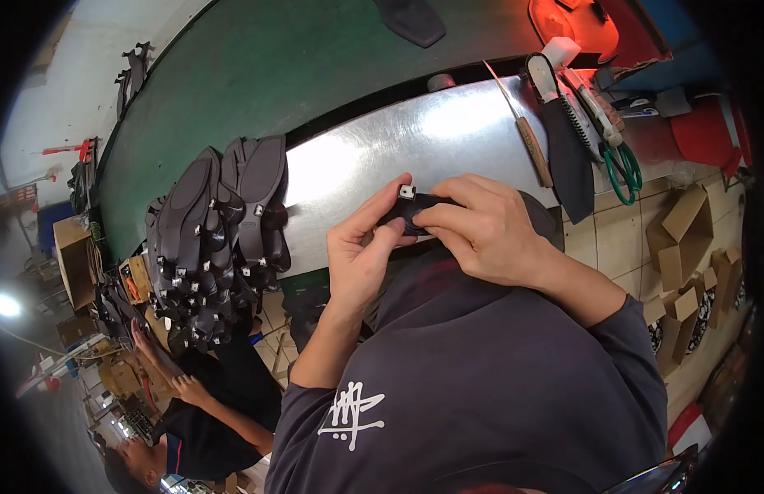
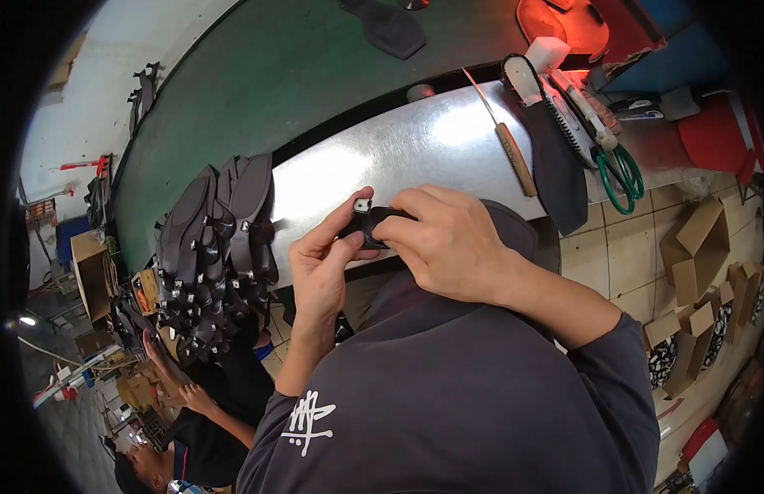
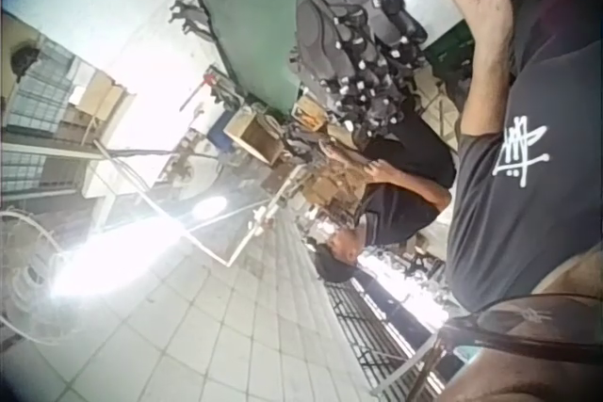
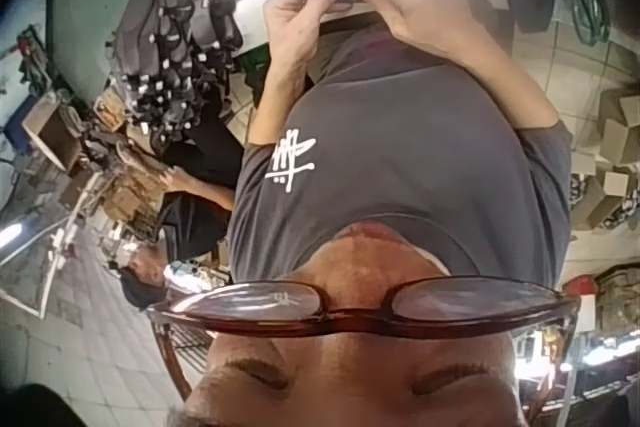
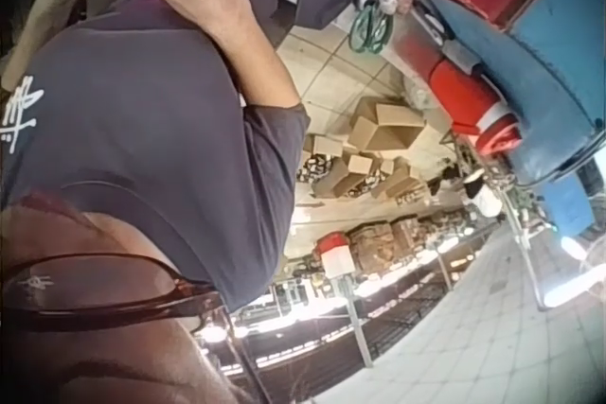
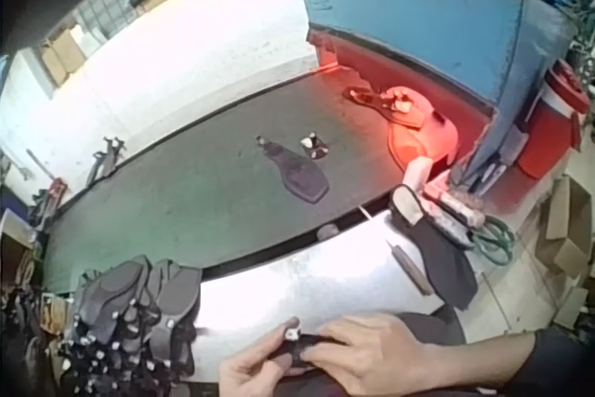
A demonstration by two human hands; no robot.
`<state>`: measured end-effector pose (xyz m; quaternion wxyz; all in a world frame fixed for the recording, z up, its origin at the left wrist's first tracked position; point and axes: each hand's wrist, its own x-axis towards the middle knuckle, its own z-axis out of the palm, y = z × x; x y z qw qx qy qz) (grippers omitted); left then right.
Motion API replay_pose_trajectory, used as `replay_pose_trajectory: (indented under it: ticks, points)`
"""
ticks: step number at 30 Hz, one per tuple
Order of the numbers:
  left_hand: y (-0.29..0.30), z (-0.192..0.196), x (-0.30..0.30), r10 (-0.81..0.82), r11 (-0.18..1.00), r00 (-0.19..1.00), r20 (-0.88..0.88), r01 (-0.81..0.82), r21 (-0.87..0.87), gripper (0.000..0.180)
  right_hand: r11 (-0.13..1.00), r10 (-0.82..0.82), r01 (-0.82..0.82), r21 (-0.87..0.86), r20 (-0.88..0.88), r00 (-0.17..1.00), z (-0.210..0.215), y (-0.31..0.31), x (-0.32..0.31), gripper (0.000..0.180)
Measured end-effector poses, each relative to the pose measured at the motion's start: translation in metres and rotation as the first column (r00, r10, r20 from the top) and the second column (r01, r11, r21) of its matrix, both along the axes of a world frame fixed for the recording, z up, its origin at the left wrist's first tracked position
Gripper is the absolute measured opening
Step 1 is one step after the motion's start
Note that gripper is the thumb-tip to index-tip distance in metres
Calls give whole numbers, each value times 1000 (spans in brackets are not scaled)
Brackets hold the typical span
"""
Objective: Finishing or inspecting shoe components, specifically applying a metal tool to the heel or strap area of footwear on a production line.
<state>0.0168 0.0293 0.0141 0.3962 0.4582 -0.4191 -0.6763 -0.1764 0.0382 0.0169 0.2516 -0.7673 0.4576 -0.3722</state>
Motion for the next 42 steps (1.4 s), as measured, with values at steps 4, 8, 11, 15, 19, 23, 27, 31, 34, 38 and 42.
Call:
replay_pose_trajectory:
  ticks: [4,8,11,15,19,23,27,31,34,38,42]
  points:
    - [-2,-9,5,-2,1000,1000,7,2,-18,42,996,91,-91,-7,-44,995,0,-4,-2,19]
    - [-9,-12,9,8,996,1000,-25,-6,84,39,978,168,-171,120,37,985,0,-7,-6,25]
    - [-12,-13,9,-10,993,1000,-22,13,117,38,972,136,-149,183,83,987,-4,-4,-6,27]
    - [-14,-11,6,-13,991,1000,5,12,136,37,962,91,-109,252,83,992,-6,0,-3,25]
    - [-16,-10,2,-9,993,999,33,5,116,37,975,45,-60,215,73,996,-13,2,-2,23]
    - [-18,-10,2,-7,987,999,40,0,162,36,986,30,-38,164,51,998,-16,3,-1,23]
    - [-26,-8,8,-13,942,998,-68,35,335,36,998,-3,4,-56,25,1000,-22,6,2,24]
    - [-25,-7,10,-2,868,967,-254,128,479,42,985,-19,23,-170,24,1000,-20,8,2,25]
    - [-25,0,7,43,893,943,-330,112,435,43,991,19,-14,-136,38,999,-12,7,-4,26]
    - [-21,-2,6,-19,960,985,-171,66,272,38,995,-25,31,-93,73,997,-16,10,-1,26]
    - [-22,-9,18,-170,925,979,-112,198,324,35,990,-119,106,89,158,980,-15,13,-1,21]
